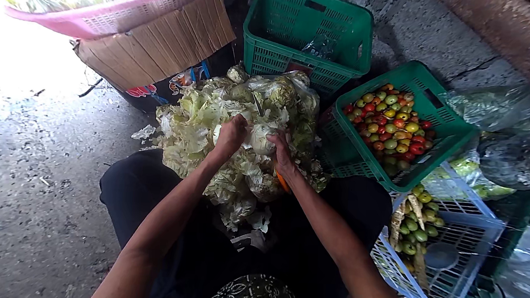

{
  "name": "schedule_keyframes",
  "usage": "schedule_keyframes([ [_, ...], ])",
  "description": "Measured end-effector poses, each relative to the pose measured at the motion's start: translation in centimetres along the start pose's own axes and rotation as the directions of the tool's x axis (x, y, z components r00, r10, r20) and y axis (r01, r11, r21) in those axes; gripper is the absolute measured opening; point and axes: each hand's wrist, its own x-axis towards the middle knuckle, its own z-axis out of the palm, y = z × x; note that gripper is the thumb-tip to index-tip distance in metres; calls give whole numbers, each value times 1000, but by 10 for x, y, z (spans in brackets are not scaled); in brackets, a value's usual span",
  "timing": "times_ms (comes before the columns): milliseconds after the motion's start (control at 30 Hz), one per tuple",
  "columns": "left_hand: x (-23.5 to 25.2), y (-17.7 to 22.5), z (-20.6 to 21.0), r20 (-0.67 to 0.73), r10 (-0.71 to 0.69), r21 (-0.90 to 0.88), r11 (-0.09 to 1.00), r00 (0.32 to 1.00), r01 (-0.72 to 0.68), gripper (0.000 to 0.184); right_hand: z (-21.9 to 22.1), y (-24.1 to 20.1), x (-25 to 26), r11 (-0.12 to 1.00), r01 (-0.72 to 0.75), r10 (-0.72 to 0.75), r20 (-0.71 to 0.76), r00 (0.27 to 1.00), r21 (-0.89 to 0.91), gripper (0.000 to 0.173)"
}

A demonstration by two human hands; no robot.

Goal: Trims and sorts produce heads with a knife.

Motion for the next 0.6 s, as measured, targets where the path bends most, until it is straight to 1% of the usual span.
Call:
schedule_keyframes([
  [67,3,-6,-3,-18,-17,42,999,1000,18,22,1,-1,2,996,-61,60,11,998,70,63],
  [100,3,-7,-6,-16,-21,74,997,1000,22,23,2,-2,3,992,-75,74,12,997,102,65],
  [133,3,-7,-7,-2,-10,94,996,1000,10,26,1,-3,5,989,-76,75,11,997,125,67],
  [167,2,-6,-8,41,-5,101,995,999,0,33,1,-4,5,989,-69,69,3,998,133,68],
  [200,0,-5,-7,94,-15,69,998,995,8,40,2,-4,5,989,-55,58,-16,998,134,69],
  [233,-1,-3,-6,141,-49,15,999,989,48,46,2,-4,5,990,-40,45,-36,998,139,70],
  [333,-7,1,5,243,-155,-228,950,958,212,52,4,-5,3,987,-2,13,-69,998,159,71],
  [367,-7,0,9,268,-159,-293,926,950,237,51,4,-5,3,987,3,8,-73,997,161,72],
  [433,-8,0,10,301,-123,-372,898,946,235,45,3,-6,3,987,-2,15,-75,997,163,74],
  [533,-7,2,7,313,-102,-430,871,944,237,31,-1,-6,4,993,-1,10,-77,997,121,75],
  [600,-8,2,7,315,-106,-457,854,943,249,26,-4,-2,5,998,34,-30,-71,997,53,76],
])
